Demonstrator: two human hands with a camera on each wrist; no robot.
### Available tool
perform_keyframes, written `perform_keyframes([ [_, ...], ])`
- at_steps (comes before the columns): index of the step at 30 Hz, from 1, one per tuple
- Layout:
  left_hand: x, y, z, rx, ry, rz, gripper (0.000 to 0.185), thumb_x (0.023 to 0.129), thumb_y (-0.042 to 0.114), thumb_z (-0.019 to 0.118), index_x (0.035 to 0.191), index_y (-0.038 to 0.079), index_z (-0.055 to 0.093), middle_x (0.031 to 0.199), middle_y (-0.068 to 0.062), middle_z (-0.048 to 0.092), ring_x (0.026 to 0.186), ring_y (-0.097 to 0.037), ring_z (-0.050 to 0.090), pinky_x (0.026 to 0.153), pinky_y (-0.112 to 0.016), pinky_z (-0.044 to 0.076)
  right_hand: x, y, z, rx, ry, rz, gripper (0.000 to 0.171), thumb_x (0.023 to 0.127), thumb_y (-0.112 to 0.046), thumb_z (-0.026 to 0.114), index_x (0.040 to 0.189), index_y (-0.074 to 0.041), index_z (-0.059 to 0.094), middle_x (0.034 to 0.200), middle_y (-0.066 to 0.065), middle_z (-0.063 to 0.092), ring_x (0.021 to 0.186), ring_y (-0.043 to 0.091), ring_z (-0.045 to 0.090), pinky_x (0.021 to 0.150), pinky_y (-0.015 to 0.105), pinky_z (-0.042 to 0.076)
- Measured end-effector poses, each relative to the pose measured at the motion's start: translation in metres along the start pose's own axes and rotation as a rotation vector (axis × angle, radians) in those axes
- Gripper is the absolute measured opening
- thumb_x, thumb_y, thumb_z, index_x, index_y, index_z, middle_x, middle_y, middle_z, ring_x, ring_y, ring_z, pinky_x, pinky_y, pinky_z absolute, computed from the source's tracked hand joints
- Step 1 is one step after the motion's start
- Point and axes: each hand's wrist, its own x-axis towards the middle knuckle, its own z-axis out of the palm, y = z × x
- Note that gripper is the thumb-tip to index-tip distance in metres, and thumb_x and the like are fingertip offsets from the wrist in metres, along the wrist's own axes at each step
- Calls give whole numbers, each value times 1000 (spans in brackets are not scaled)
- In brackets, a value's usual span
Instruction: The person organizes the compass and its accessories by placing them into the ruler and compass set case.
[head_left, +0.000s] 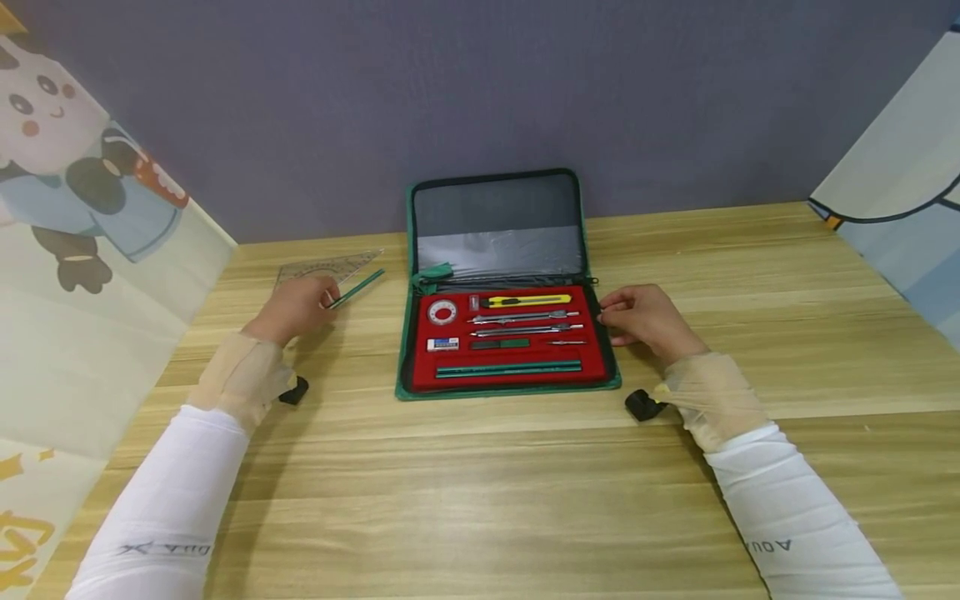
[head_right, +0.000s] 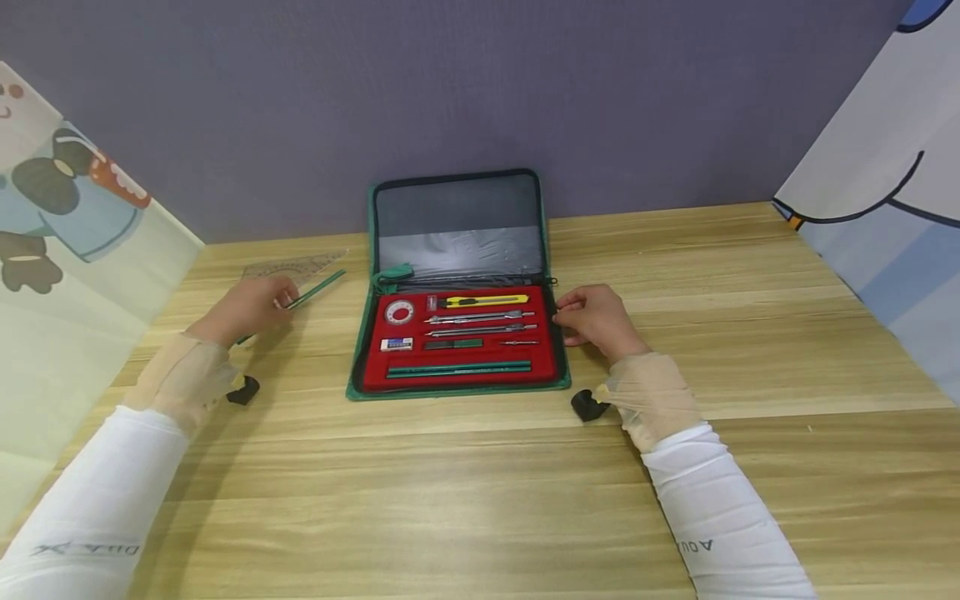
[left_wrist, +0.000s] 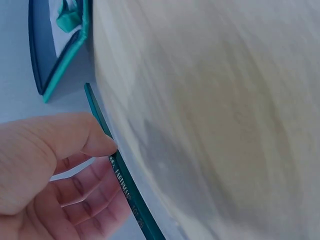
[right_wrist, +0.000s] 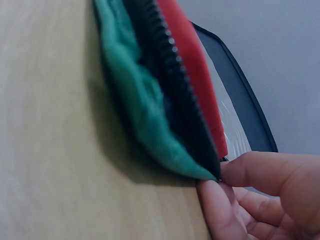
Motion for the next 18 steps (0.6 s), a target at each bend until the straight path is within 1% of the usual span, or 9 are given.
perform_keyframes([
  [5,-1,9,-2,13,2,55,17,82,5,63,98,-2,61,90,-17,64,81,-31,60,73,-47,47,0,1,0,-2,1,-3,37,90,-4,57,123,11,51,105,17,57,70,6,59,62,25,56],
  [11,-4,28,-8,34,7,107,19,82,3,61,101,-1,63,89,-16,65,79,-29,60,71,-45,48,0,1,0,4,-1,-4,37,90,-4,57,123,11,51,108,19,57,70,6,59,62,26,56],
  [18,-5,47,-10,56,51,175,21,80,2,63,101,1,63,88,-13,66,77,-27,61,69,-43,49,0,1,1,0,1,-13,37,90,-4,57,123,11,51,108,20,57,70,6,59,62,26,56],
])
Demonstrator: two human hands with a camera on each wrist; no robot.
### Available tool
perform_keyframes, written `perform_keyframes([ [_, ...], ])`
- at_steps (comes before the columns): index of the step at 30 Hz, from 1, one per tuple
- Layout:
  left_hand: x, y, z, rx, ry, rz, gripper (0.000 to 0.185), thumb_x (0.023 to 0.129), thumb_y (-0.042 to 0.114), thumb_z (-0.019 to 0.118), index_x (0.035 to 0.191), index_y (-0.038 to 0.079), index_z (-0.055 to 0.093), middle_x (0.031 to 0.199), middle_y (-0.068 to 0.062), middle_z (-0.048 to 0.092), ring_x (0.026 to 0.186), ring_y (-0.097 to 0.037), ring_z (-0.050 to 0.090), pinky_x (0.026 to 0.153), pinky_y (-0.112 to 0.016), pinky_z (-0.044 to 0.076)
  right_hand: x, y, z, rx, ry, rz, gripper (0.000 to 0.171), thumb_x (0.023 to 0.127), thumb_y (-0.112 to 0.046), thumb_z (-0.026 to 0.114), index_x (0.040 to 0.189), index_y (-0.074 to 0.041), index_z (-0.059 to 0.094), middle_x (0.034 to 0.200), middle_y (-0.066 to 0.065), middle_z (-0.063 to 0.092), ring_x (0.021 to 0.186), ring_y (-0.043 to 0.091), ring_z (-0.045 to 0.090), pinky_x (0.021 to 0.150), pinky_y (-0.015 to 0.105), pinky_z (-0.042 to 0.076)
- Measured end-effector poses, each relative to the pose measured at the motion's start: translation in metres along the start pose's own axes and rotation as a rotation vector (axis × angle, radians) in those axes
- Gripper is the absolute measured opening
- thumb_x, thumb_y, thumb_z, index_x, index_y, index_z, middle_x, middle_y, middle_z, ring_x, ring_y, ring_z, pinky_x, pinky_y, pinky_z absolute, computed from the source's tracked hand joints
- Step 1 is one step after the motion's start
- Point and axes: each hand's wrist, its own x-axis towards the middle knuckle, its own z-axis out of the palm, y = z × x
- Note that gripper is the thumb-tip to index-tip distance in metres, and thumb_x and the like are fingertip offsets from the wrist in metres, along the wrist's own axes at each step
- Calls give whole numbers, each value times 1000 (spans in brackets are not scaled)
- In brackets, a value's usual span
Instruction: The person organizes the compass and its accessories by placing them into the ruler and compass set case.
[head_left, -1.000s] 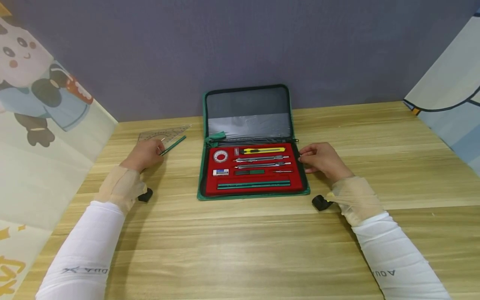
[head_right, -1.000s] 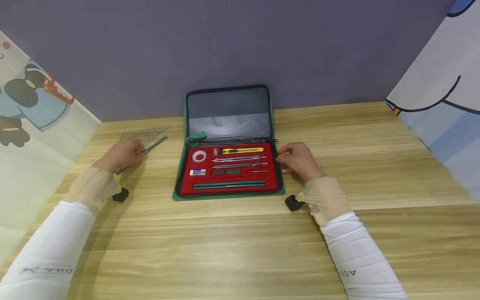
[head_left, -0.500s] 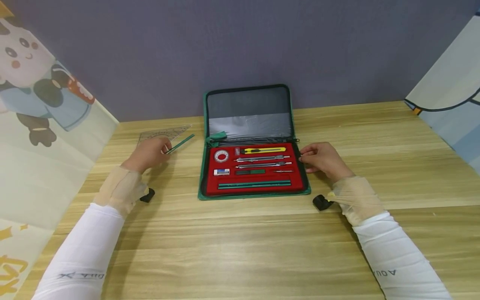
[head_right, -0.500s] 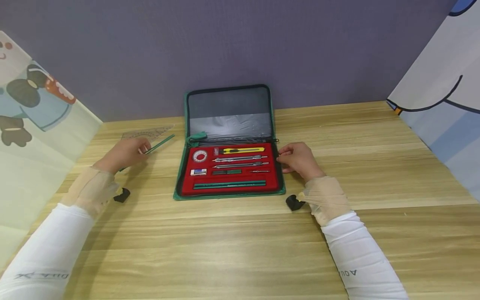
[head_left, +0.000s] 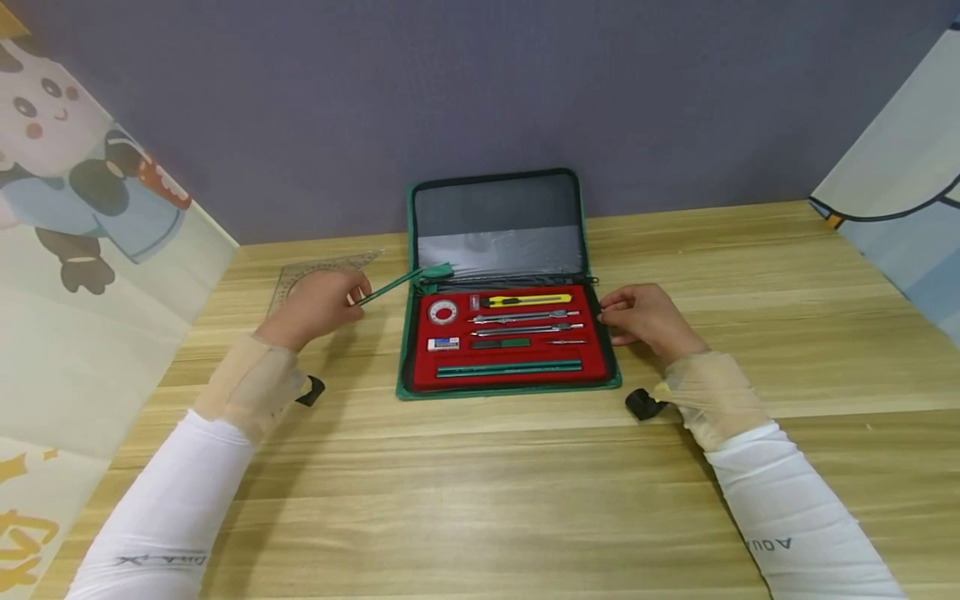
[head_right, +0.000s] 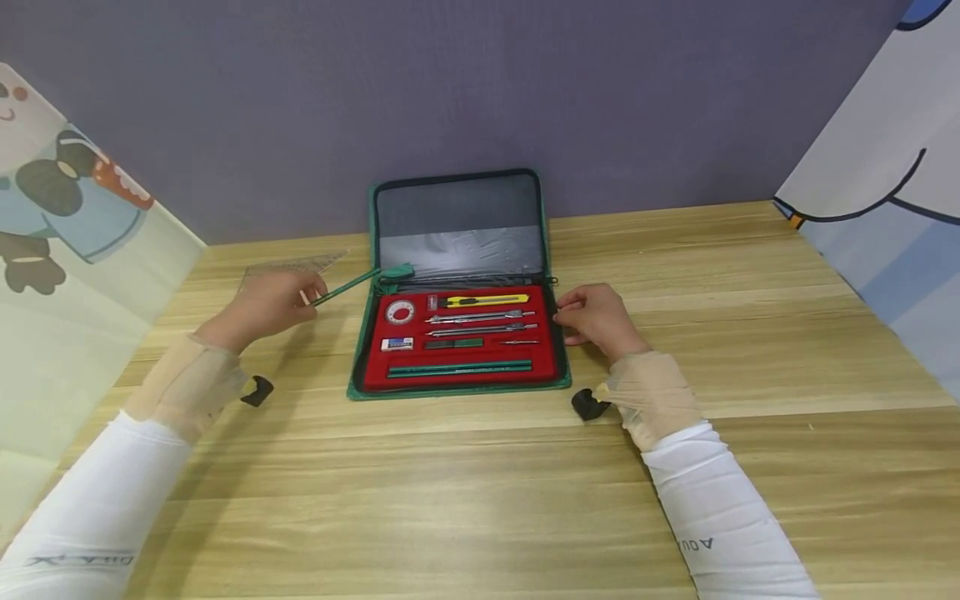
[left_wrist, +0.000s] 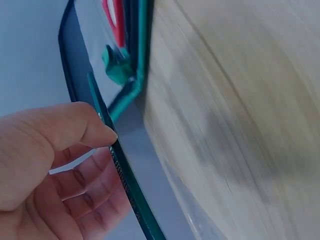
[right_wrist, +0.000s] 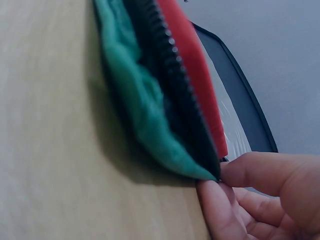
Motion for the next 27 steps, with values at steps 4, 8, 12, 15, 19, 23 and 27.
perform_keyframes([
  [4,3,10,1,-9,10,35,18,79,1,62,97,1,64,84,-10,66,73,-24,60,67,-41,48,1,0,0,0,-1,-4,37,90,-4,56,123,11,51,108,20,57,70,6,59,62,26,56],
  [8,5,23,2,-50,2,62,18,78,-1,61,96,1,64,83,-9,66,72,-22,58,67,-39,47,1,1,0,-1,1,-13,36,89,-4,57,122,12,51,107,20,57,71,6,59,62,26,56],
  [12,6,35,3,-64,-4,88,19,79,-2,61,97,1,64,85,-9,66,74,-21,58,68,-38,48,1,2,-1,2,2,-13,36,89,-3,57,121,12,51,105,19,58,70,6,59,61,26,56],
  [15,8,43,5,-65,3,120,19,79,-3,61,97,1,64,87,-9,65,77,-22,58,70,-38,48,0,1,-1,1,1,-10,36,89,-3,57,122,12,51,106,19,58,71,6,59,61,26,56],
  [19,12,55,7,-74,6,150,20,79,-3,61,99,-1,65,91,-10,65,81,-23,58,72,-37,49,0,0,-2,-4,4,0,36,90,-4,57,122,11,51,105,17,58,71,5,59,61,26,56],
  [23,15,64,9,-78,-4,163,21,80,-2,62,101,0,64,93,-9,64,83,-23,58,75,-37,49,0,-1,-2,-4,5,6,36,90,-5,57,122,11,51,104,16,58,72,5,59,62,25,56],
  [27,17,69,11,-81,-12,181,20,80,0,62,101,0,64,91,-9,64,82,-22,57,75,-37,49,1,0,-1,-1,3,2,36,90,-4,57,122,11,51,106,18,57,72,6,59,62,26,56],
])
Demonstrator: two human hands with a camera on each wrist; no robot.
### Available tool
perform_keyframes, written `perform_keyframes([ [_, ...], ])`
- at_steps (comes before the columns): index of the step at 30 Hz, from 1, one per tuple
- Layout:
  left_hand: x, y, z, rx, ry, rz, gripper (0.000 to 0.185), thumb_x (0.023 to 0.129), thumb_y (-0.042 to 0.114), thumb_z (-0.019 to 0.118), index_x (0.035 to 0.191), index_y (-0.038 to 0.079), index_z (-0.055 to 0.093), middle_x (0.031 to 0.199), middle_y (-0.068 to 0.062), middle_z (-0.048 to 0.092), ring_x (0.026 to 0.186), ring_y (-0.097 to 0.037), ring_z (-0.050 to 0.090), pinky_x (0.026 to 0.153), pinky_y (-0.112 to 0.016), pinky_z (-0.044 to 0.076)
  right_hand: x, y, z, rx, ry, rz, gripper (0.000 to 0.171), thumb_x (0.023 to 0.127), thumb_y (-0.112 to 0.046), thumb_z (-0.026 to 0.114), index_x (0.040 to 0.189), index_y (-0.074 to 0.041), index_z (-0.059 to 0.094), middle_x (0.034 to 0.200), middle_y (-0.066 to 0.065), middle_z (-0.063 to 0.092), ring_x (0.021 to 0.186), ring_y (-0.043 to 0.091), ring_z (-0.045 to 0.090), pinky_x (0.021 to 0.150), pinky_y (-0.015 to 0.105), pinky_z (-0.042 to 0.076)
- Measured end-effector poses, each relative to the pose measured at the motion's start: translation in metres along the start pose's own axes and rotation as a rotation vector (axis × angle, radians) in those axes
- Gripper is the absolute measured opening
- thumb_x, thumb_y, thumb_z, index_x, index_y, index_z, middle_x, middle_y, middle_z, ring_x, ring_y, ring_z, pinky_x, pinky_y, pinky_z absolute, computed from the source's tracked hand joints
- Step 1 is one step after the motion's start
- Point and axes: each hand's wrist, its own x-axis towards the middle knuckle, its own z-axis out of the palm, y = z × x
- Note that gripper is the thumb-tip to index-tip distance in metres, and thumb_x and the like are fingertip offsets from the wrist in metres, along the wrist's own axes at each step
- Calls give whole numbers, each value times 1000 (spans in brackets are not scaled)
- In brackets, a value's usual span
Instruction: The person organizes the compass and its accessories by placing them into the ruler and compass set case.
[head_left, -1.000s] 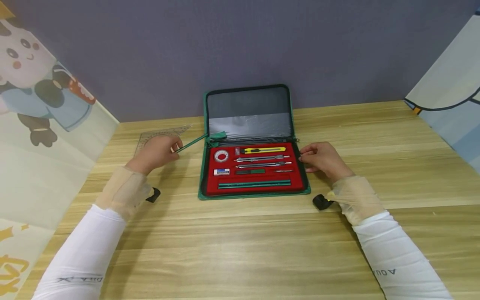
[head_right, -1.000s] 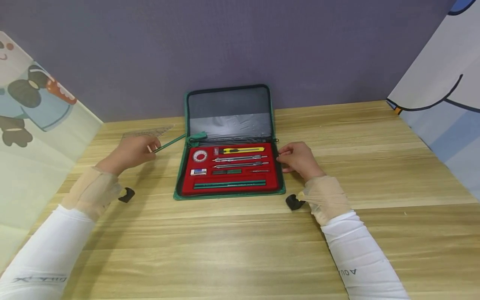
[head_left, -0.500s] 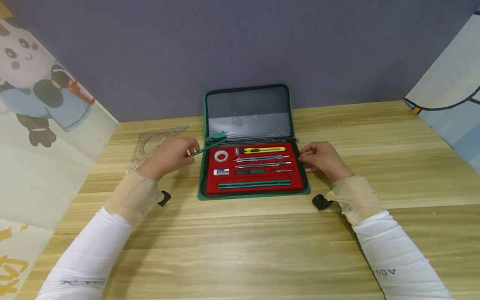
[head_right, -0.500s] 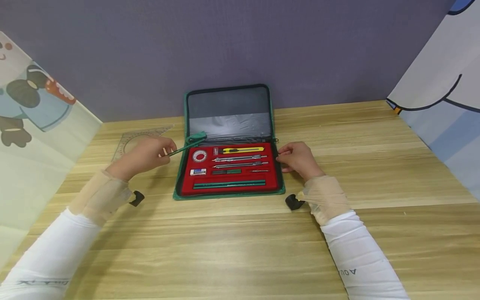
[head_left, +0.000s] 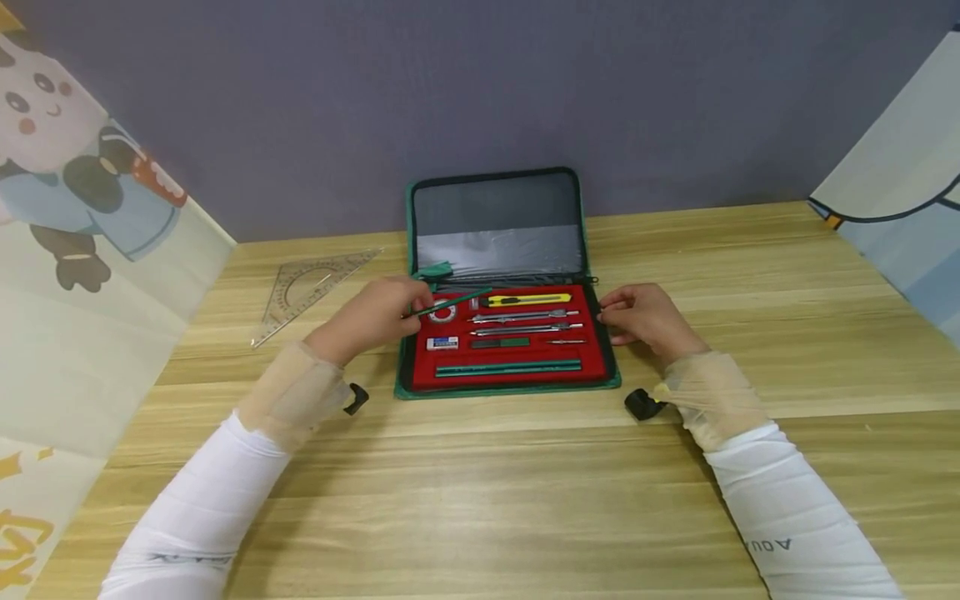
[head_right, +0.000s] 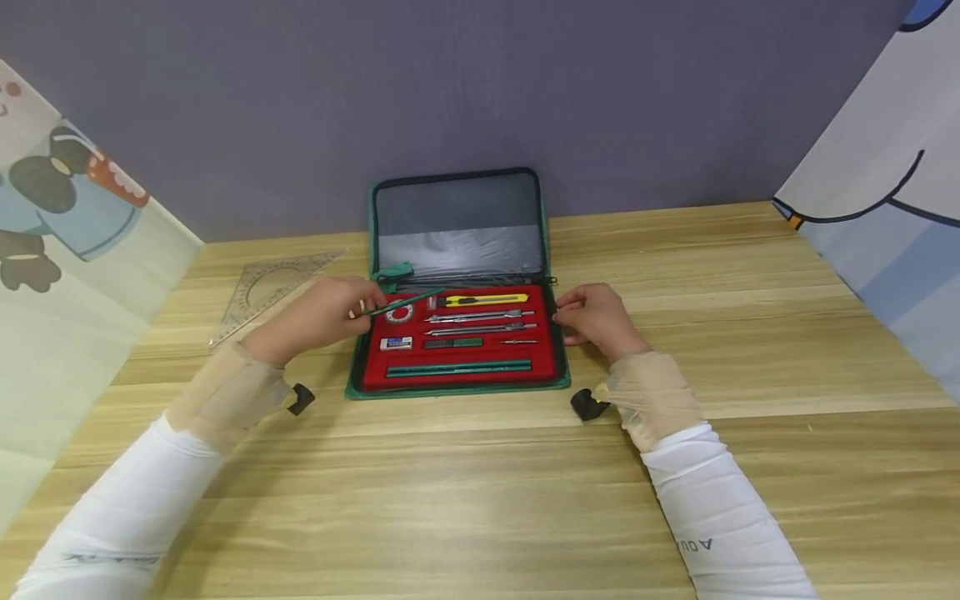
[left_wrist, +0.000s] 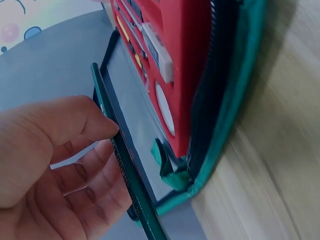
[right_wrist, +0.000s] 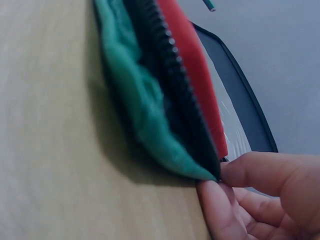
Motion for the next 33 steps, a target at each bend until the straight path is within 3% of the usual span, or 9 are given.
perform_keyframes([
  [5,5,7,4,-6,-11,6,22,81,-1,61,102,0,64,82,-7,59,76,-21,52,70,-35,47,1,0,0,0,0,-3,36,89,-4,57,122,11,51,107,19,57,72,6,59,62,26,56],
  [16,13,27,19,-27,-44,71,23,82,0,63,104,2,65,98,-8,64,86,-20,58,77,-34,50,0,1,1,21,-8,-18,37,89,-3,57,121,13,51,105,19,58,69,5,59,61,26,56],
  [27,17,45,32,-20,-86,134,25,83,-1,59,106,4,67,104,-7,66,89,-19,60,87,-35,48,0,0,1,10,-4,-13,37,89,-3,57,122,12,51,106,20,57,69,5,59,61,26,56],
  [33,21,54,37,-16,-118,180,26,84,-1,58,107,5,67,106,-7,65,88,-16,58,80,-29,50,0,1,1,2,-2,-7,36,89,-3,56,121,12,51,108,21,57,68,5,59,61,25,56],
])
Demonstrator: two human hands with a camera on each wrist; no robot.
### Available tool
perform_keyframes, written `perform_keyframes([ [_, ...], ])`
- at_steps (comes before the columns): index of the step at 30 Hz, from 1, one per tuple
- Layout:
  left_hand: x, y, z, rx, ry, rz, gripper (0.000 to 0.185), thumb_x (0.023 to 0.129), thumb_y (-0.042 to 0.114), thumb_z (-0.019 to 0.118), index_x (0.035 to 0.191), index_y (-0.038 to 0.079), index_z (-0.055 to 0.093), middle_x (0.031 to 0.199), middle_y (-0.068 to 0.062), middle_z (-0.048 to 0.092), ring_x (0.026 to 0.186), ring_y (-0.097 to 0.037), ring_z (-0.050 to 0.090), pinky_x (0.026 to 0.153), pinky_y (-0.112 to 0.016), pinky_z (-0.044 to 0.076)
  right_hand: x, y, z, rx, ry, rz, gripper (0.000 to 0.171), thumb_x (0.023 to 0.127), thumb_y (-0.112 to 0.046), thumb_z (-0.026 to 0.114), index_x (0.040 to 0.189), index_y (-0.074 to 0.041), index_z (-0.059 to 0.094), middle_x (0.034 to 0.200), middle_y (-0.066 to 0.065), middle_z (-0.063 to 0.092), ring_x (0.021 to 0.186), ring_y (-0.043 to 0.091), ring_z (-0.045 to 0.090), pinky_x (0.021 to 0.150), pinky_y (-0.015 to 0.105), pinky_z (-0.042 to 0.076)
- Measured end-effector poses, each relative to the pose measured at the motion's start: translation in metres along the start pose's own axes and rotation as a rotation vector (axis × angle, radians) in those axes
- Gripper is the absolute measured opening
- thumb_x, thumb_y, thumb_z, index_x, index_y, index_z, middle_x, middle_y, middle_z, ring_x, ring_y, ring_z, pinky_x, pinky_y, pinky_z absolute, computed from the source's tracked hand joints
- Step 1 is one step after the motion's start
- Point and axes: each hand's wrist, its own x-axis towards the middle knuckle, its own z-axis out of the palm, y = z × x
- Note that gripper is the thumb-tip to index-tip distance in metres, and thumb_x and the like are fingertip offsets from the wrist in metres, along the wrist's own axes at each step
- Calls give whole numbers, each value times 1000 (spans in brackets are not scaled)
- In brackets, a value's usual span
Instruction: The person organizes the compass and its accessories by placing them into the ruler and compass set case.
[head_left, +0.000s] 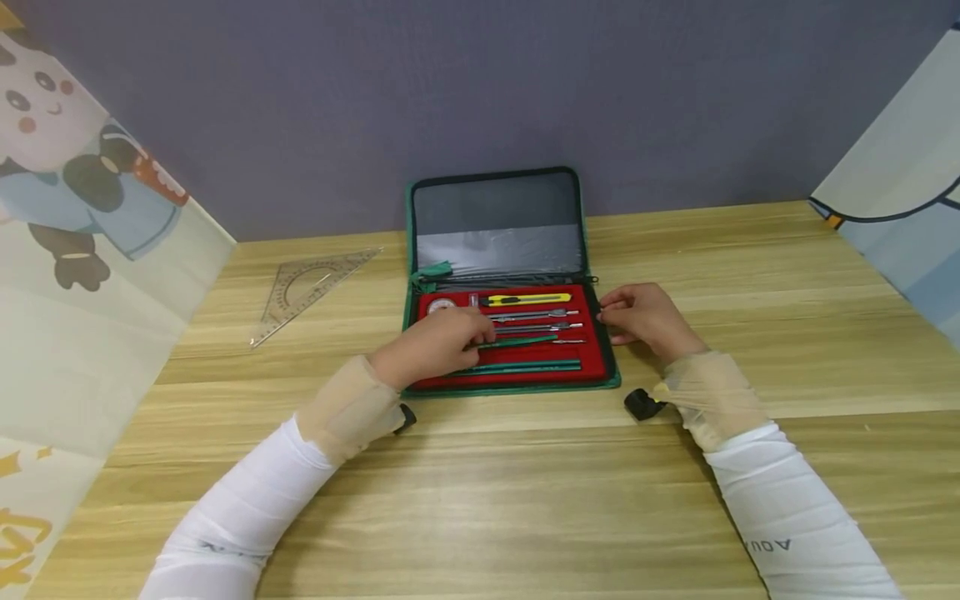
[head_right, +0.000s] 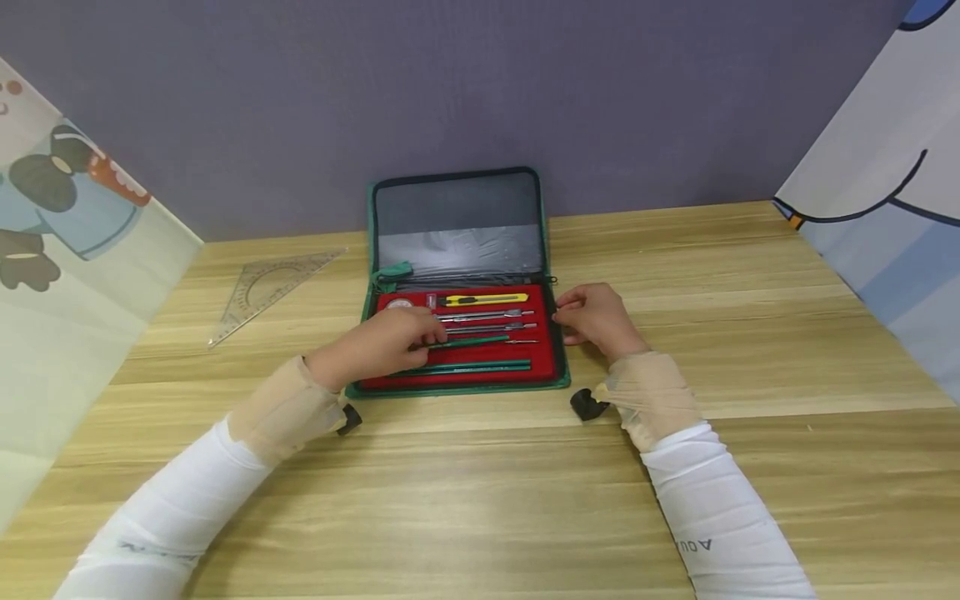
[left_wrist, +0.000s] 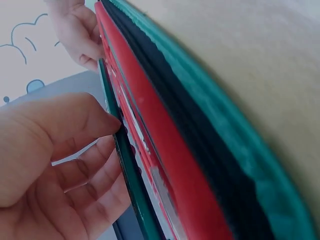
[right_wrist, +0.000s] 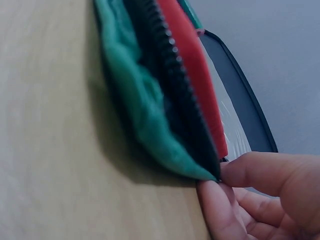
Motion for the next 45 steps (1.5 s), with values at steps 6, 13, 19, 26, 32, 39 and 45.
perform_keyframes([
  [6,4,8,2,-29,-26,50,22,84,0,58,103,5,68,105,-6,65,92,-15,58,81,-27,49,0,2,0,-4,-1,14,37,89,-4,56,122,11,51,108,21,56,68,5,59,61,25,56],
  [13,6,11,5,-43,-36,37,20,85,2,60,103,6,68,104,-4,65,86,-14,56,79,-27,50,0,0,0,-9,0,18,36,90,-5,56,122,11,51,108,20,56,70,6,59,62,26,56],
  [19,8,12,7,-41,-55,35,20,86,4,60,104,7,67,105,-4,64,84,-14,54,78,-27,50,0,-1,0,-7,2,22,36,90,-5,57,122,10,51,105,18,57,72,7,59,62,26,56],
  [26,10,15,6,-34,-72,44,19,85,5,60,103,7,67,101,-3,63,83,-13,53,76,-27,49,0,-2,-1,-8,0,19,36,90,-5,57,122,10,51,107,19,56,71,6,59,62,26,56],
  [32,10,14,6,-40,-78,45,18,85,4,60,101,8,67,97,-2,62,83,-12,52,76,-26,48,0,-2,0,-7,-3,25,37,89,-4,56,123,11,51,108,20,56,70,6,59,62,26,56],
  [39,11,13,6,-44,-75,54,18,85,5,60,101,8,67,97,-2,62,82,-12,52,76,-26,48,1,-2,0,-2,-4,14,36,89,-4,56,122,11,51,106,19,56,68,6,59,61,25,56],
  [45,9,11,5,-53,-73,40,18,85,6,61,102,8,67,97,-1,63,82,-12,53,75,-24,48,0,-2,-1,-8,-7,13,37,89,-4,56,122,11,51,108,20,56,69,5,59,61,25,56],
])
